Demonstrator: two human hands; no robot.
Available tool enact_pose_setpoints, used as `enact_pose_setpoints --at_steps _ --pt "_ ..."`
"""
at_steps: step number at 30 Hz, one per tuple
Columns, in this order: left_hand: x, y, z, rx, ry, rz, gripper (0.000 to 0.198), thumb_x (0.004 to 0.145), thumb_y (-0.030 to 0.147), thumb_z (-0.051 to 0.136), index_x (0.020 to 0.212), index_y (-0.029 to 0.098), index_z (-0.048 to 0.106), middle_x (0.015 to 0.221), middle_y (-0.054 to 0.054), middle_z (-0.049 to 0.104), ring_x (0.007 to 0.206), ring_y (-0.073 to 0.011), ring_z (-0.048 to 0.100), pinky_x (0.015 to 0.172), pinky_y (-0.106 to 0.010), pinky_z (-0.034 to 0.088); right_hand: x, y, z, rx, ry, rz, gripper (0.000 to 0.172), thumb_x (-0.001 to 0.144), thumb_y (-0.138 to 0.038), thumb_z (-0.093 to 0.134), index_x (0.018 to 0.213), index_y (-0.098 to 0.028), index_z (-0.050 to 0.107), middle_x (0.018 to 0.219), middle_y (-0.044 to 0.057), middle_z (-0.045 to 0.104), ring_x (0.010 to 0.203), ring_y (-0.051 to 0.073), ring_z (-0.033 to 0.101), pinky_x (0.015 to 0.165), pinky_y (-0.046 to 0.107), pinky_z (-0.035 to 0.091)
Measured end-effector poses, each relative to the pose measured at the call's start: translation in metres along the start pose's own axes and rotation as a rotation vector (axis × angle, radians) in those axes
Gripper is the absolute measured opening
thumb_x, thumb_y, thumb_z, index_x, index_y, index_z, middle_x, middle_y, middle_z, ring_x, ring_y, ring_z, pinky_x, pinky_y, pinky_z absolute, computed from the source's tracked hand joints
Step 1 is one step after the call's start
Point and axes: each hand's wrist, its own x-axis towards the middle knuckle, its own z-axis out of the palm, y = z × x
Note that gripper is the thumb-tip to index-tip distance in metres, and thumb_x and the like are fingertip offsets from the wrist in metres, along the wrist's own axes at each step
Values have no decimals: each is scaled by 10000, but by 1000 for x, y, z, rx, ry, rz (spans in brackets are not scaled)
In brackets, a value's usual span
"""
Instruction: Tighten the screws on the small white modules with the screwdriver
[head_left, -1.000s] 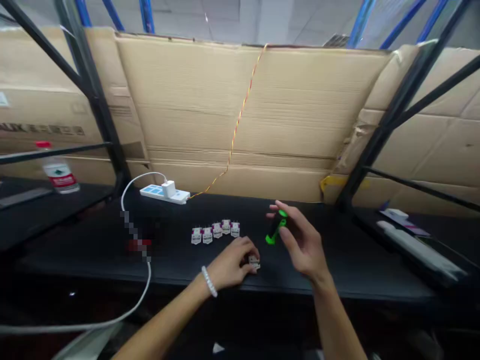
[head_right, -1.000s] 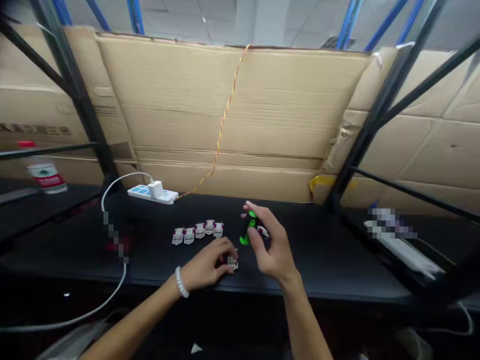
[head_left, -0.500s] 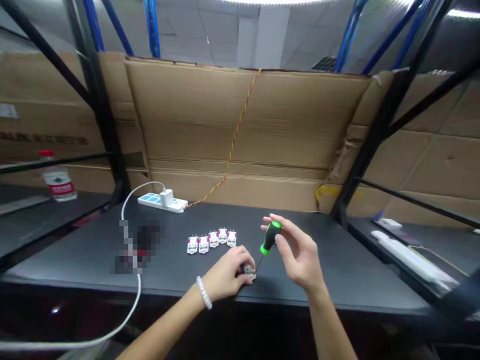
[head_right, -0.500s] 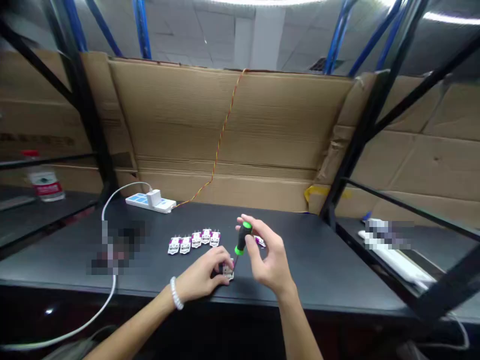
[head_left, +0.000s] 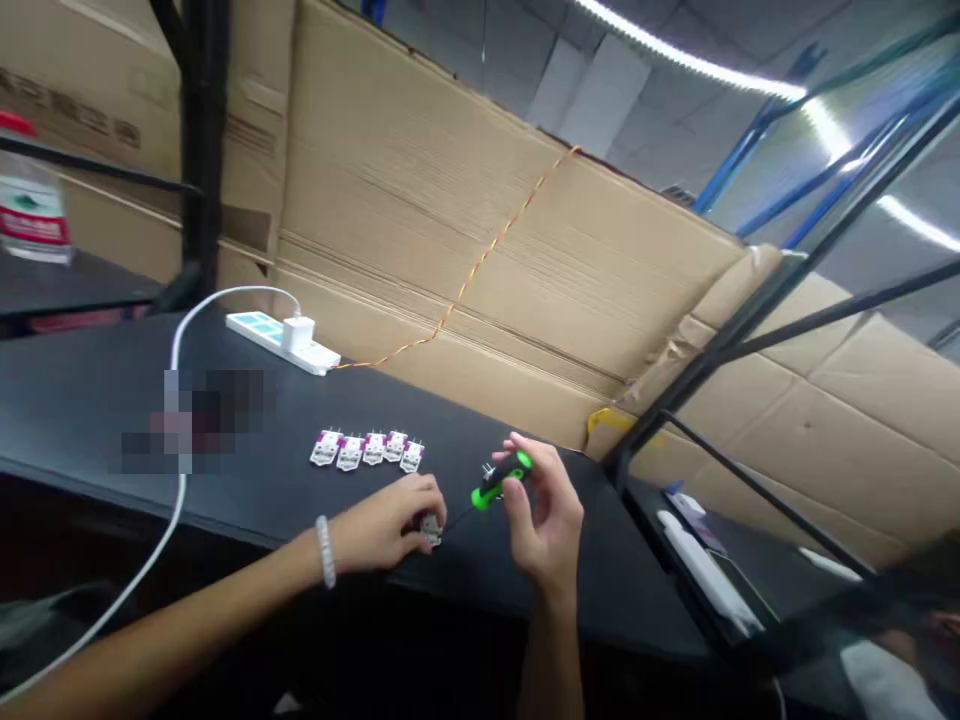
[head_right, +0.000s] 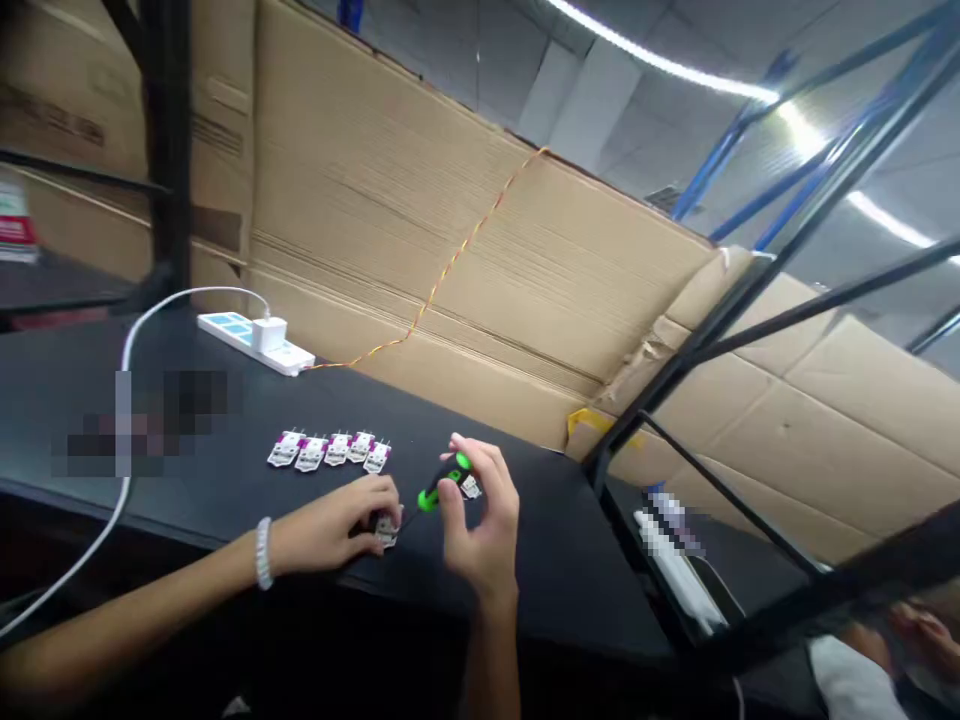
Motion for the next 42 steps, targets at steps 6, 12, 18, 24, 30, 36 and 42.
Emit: enact_pose_setpoints --at_steps 6,12,18,24,30,36,42 --pt "0 2 -1 16 -10 -36 221 836 78 794 989 208 702 1083 -34 664 1052 -233 598 934 -332 482 0 -2 7 141 2 60 288 1050 -274 657 1327 -318 722 1137 66 757 901 207 794 788 358 672" --pt "-2 5 -4 44 -38 -37 210 863 142 831 1028 203 715 1146 -60 665 1051 -234 606 952 -348 521 2 1 11 -95 109 -60 300 946 -281 807 1243 -297 771 1016 40 697 843 191 669 745 336 592" --pt "-3 5 -4 35 -37 -43 241 851 112 855 1040 205 737 1144 -56 662 1029 -223 611 951 -345 527 -4 -1 10 208 -4 34 403 1104 -293 546 1488 -349 656 1269 80 764 1034 247 804 878 418 682" --pt "-3 5 -3 39 -8 -27 234 851 124 873 1032 201 746 1123 -57 673 1043 -227 612 941 -342 525 -3 -1 13 273 23 87 351 1058 -291 667 1399 -350 724 1167 62 818 973 235 833 731 320 711" --pt "-5 7 -6 55 -10 -29 224 870 125 849 1042 211 735 1112 -54 652 1026 -222 609 859 -316 534 -1 -3 12 310 -3 59 392 1032 -312 703 1422 -354 726 1185 75 831 1003 265 833 789 364 711" --pt "-4 8 -8 74 -15 -17 262 858 92 844 1051 214 715 1133 -54 661 1046 -221 622 826 -298 549 3 -8 14 266 76 63 351 983 -315 776 1333 -339 784 1095 50 831 920 224 810 784 342 679" --pt "-3 12 -11 94 -15 -31 262 861 97 849 1052 214 711 1109 -47 677 1007 -210 640 812 -302 567 11 -1 19 9 241 -109 357 828 -476 935 1127 -312 829 955 13 785 772 185 708 673 315 594"
